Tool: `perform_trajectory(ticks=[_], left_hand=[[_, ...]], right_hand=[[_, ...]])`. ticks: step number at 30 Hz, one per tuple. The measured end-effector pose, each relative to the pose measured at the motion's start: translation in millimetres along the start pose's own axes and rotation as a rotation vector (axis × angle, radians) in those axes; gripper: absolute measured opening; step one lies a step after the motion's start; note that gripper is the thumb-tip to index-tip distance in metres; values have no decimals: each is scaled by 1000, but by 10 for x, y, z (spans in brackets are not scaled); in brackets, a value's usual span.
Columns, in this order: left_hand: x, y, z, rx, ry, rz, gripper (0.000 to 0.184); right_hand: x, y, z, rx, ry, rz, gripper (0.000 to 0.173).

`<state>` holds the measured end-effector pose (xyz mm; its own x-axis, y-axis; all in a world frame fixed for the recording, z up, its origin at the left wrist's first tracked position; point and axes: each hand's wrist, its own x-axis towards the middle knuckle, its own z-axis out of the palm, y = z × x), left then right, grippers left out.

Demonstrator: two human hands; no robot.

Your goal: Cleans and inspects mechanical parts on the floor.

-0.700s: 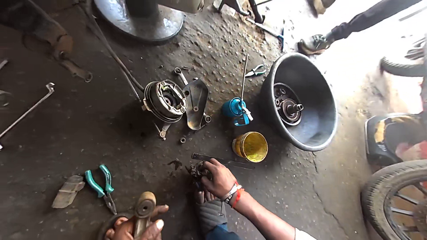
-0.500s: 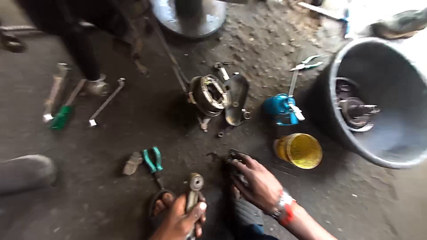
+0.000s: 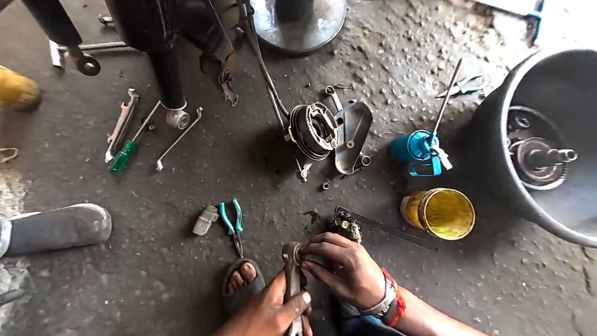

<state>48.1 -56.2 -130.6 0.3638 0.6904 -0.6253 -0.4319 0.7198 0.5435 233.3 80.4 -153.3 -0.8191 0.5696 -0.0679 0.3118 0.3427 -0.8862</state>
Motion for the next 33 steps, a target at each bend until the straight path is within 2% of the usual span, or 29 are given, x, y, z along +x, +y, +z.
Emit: perform_trajectory(ticks=[2,4,7,10,15,25,29,33], left_hand=[[-4,8,14,81,8,-31,31],[-7,53,36,144,4,-57,36],[22,49,39,124,-16,-75,27],[43,6,16,77,-26,-66,25],[39,36,-4,162,5,-84,28],[25,208,57,793,111,-205,47],[55,201,48,913,123,-233,51],[64,211,34,954,96,-264,51]], right_hand=[[-18,-10,-21,98,9,-24,20],[-38,-44,-32,218,33,-114,26],[-29,-98,-84,394,8,-277,40],[-36,-92,-115,457,6,-317,44],[-56,-67,-113,456,6,-273,44],[-20,-64,-129,450,-66,-196,43],[-60,4,-103,685,-27,-56,46],[-80,26,-88,1000,-1,118,39]])
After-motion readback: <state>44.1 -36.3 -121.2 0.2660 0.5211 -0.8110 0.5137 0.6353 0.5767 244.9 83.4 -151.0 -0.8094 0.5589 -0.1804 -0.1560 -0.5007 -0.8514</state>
